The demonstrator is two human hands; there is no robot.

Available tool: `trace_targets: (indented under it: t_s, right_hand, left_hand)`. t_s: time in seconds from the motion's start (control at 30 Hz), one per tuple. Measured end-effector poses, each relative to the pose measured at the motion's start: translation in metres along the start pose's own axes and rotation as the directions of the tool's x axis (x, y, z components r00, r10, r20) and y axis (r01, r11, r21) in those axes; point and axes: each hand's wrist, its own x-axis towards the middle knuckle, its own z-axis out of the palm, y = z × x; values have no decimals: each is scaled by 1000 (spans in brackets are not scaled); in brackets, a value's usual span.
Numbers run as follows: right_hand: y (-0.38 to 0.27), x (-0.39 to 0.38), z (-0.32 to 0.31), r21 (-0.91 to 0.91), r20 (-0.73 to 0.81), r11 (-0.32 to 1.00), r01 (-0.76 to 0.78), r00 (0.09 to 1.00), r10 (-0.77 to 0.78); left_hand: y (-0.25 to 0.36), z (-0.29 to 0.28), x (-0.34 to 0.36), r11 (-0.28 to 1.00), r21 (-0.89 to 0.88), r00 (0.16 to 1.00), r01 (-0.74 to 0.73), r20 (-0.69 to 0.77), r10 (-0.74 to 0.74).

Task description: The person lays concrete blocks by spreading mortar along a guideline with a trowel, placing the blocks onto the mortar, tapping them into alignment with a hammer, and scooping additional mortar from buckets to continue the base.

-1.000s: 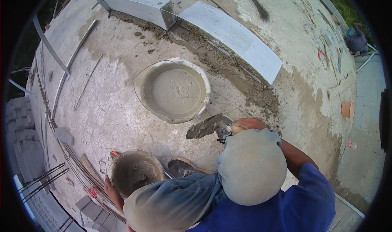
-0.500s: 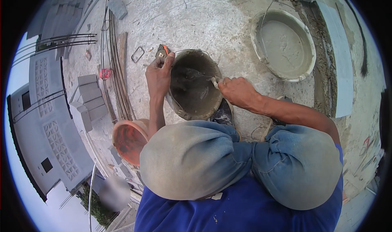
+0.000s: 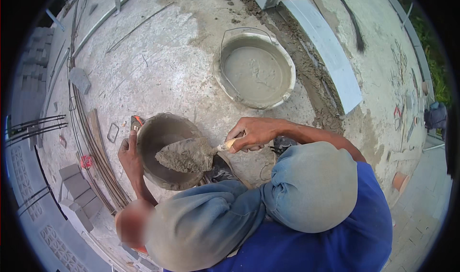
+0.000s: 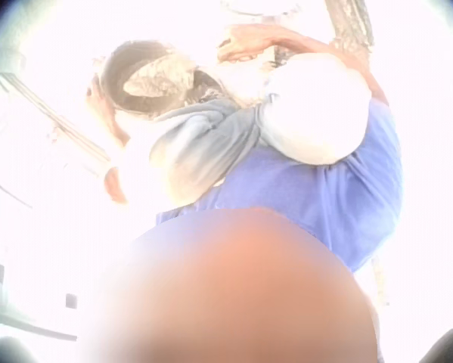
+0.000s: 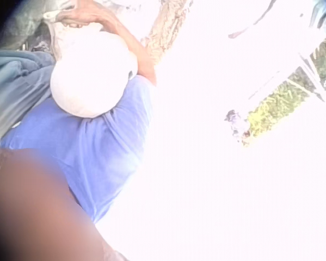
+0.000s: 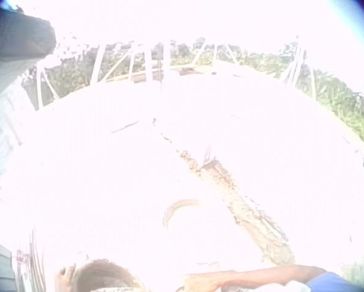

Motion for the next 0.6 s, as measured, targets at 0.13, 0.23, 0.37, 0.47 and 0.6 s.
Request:
trace_targets:
  t_s: [0.13,0.23,0.37,0.47,0.6]
  right_hand:
    - [1,-98,-15,0,-478,976,220,857,-193]
    - [5,-162,-21,-130,-840,980,150,508,-189]
    - [49,-153,-55,-440,-882,886,-148,-116,-458]
    - [115,-125,-108,-364,-849,803,-471,-186,-494]
    - [126,-108,-121,-224,-900,807,-546,-202,-387]
  left_hand:
    - [-23,-13,5,986,53,987,-155,48,153]
    - [-24,-10,6,996,-79,1000,27,15,-26]
    - [-40,-22,15,999,20,999,-42,-15,42]
    - [-41,-23,14,998,-21,997,-54,-51,53]
    - [-38,-27,13,998,50,997,-23,-73,26]
